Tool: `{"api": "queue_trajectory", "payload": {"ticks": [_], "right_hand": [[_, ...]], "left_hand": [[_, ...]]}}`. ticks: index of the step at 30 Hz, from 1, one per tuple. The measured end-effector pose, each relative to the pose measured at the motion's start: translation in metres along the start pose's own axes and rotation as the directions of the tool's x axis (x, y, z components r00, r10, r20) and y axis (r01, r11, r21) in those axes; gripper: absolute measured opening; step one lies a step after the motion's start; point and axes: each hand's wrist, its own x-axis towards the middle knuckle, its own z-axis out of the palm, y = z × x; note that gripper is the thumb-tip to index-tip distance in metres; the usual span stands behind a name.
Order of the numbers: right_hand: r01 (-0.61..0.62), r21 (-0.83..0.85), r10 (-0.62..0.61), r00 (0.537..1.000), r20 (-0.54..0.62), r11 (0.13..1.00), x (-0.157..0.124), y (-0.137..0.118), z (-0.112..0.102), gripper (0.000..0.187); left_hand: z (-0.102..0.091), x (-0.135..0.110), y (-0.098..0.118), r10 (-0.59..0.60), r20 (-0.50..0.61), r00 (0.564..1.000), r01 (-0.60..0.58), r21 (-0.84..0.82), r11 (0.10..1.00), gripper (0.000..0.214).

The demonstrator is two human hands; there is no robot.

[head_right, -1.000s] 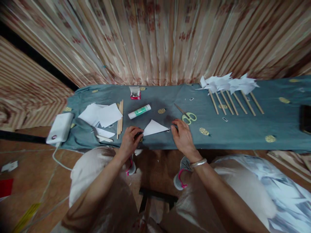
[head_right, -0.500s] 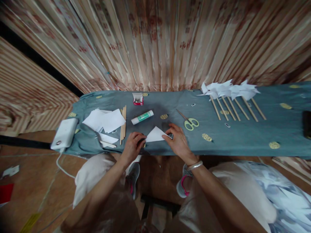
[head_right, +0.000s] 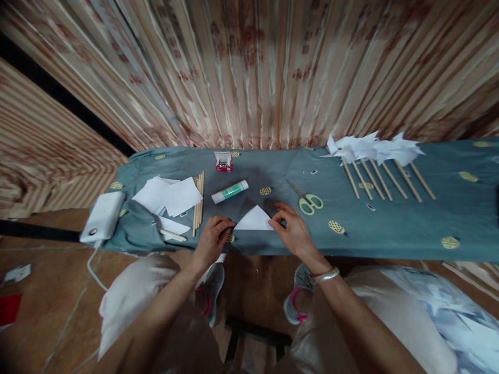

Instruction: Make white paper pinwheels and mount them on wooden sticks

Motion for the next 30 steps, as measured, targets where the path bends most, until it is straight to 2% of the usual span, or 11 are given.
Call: {"api": "queue_trajectory", "payload": {"ticks": [2,4,6,8,12,16,20,24,30], "right_hand": [[-0.017,0.073,0.017,1.0,0.004,0.997,0.002,-0.002,-0.006,0.021],[-0.038,0.153,0.034,0.999,0.033,0.987,0.003,-0.004,-0.011,0.023],[-0.074,0.224,0.062,0.996,0.062,0.972,0.004,-0.008,-0.014,0.025],[-0.1,0.28,0.081,0.994,0.079,0.955,0.003,-0.01,-0.016,0.029],[-0.088,0.327,0.064,0.994,0.083,0.941,-0.001,-0.014,-0.02,0.029],[-0.03,0.29,0.004,0.996,0.089,0.957,-0.007,-0.014,-0.027,0.023],[-0.002,0.281,-0.021,0.997,0.079,0.96,-0.013,-0.012,-0.032,0.022],[-0.013,0.315,-0.004,0.999,0.053,0.949,-0.015,-0.011,-0.034,0.023],[-0.132,0.436,0.111,0.991,0.073,0.89,-0.013,-0.018,-0.038,0.033]], "left_hand": [[-0.002,0.003,0.004,-0.07,-0.019,0.997,0.067,-0.114,0.991,0.024],[-0.003,0.009,0.011,-0.184,-0.031,0.982,0.168,-0.278,0.946,0.024],[-0.001,0.017,0.018,-0.327,0.004,0.945,0.294,-0.451,0.843,0.032],[0.001,0.024,0.026,-0.421,0.104,0.901,0.4,-0.573,0.715,0.041],[0.008,0.033,0.037,-0.467,0.35,0.812,0.56,-0.692,0.456,0.052],[0.013,0.035,0.047,-0.467,0.465,0.752,0.634,-0.703,0.323,0.053],[0.018,0.036,0.055,-0.47,0.494,0.731,0.653,-0.706,0.274,0.047],[0.021,0.039,0.062,-0.469,0.486,0.737,0.643,-0.717,0.269,0.042],[0.026,0.049,0.07,-0.469,0.442,0.764,0.614,-0.722,0.32,0.043]]}}
